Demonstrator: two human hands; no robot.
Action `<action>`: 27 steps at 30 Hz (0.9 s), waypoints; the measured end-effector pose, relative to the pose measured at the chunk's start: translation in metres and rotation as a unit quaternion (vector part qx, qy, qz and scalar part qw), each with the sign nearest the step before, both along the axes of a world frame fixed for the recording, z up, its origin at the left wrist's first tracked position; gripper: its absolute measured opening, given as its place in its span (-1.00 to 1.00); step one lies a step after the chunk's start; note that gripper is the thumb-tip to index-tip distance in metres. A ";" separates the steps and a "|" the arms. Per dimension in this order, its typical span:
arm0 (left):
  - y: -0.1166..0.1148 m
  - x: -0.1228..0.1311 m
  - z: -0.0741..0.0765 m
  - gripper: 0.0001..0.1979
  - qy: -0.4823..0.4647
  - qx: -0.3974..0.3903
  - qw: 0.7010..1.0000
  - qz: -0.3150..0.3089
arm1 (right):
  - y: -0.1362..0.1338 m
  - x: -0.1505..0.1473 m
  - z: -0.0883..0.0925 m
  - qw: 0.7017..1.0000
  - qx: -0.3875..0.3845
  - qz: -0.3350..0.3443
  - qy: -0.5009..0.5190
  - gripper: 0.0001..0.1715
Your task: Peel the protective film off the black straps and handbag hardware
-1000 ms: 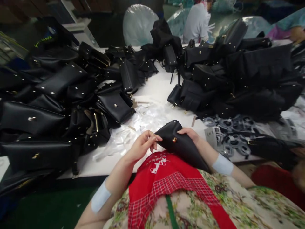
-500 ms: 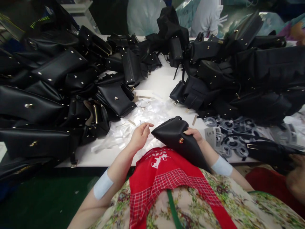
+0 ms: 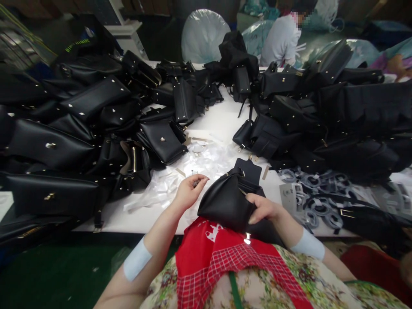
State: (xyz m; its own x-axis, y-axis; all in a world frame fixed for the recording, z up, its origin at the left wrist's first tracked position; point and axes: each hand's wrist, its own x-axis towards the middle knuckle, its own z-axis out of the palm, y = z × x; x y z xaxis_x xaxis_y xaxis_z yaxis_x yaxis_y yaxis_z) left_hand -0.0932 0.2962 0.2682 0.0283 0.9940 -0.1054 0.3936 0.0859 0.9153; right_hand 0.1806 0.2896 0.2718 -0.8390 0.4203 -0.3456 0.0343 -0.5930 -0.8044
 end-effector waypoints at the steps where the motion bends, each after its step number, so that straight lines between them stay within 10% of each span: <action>1: 0.004 0.002 0.007 -0.76 0.001 0.009 1.000 -0.013 | 0.001 -0.002 0.004 0.999 0.028 0.037 0.001 -0.73; 8: 0.025 0.017 0.034 -0.61 0.051 -0.011 0.993 -0.106 | 0.003 -0.011 0.011 0.990 0.088 0.115 -0.001 -0.65; 17: 0.045 0.027 0.018 -0.51 -0.040 -0.085 0.963 -0.251 | -0.002 -0.022 0.004 0.990 0.067 0.121 0.020 -0.64; 27: 0.031 0.015 -0.014 -0.40 -0.116 -0.191 0.968 -0.114 | -0.005 -0.014 0.006 0.993 0.070 0.093 0.031 -0.68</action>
